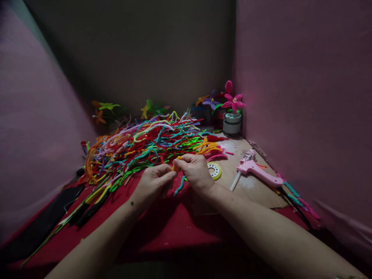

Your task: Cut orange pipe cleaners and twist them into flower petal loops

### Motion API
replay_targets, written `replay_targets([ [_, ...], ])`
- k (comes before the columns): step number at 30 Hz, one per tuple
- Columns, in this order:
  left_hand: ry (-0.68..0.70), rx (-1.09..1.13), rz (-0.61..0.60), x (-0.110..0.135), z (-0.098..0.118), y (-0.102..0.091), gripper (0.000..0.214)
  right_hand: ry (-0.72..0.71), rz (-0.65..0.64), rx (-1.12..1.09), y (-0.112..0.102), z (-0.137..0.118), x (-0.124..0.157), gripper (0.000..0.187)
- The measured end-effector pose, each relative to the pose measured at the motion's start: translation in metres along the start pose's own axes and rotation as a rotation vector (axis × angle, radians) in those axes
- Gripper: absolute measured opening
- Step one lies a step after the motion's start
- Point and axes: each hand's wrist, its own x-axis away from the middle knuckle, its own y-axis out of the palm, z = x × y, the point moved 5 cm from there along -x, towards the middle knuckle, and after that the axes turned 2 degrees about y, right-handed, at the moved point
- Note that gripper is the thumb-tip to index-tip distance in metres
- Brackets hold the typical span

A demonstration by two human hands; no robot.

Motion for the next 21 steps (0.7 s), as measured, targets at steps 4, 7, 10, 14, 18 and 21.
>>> replay_targets([
  [4, -0.012, 0.008, 0.016, 0.000, -0.002, -0.002, 0.021, -0.087, 0.018, 0.061, 0.001, -0.004, 0.000, 0.015],
  [7, -0.042, 0.087, -0.039, -0.001, -0.005, -0.002, 0.021, -0.004, -0.052, -0.088, 0.003, -0.001, -0.001, 0.018],
  [10, -0.089, 0.173, -0.091, -0.003, -0.011, -0.001, 0.022, -0.017, -0.004, -0.057, 0.000, -0.001, 0.000, 0.014],
  [14, -0.155, 0.296, -0.097, -0.006, -0.017, 0.001, 0.020, -0.065, 0.023, -0.043, -0.002, -0.004, 0.001, 0.012],
  [18, -0.102, 0.311, -0.046, -0.005, -0.012, -0.002, 0.022, 0.099, -0.194, -0.260, 0.011, 0.006, 0.000, 0.021],
  [21, -0.071, 0.261, -0.028, -0.003, -0.008, -0.002, 0.023, 0.106, -0.223, -0.229, 0.013, 0.011, 0.001, 0.018],
])
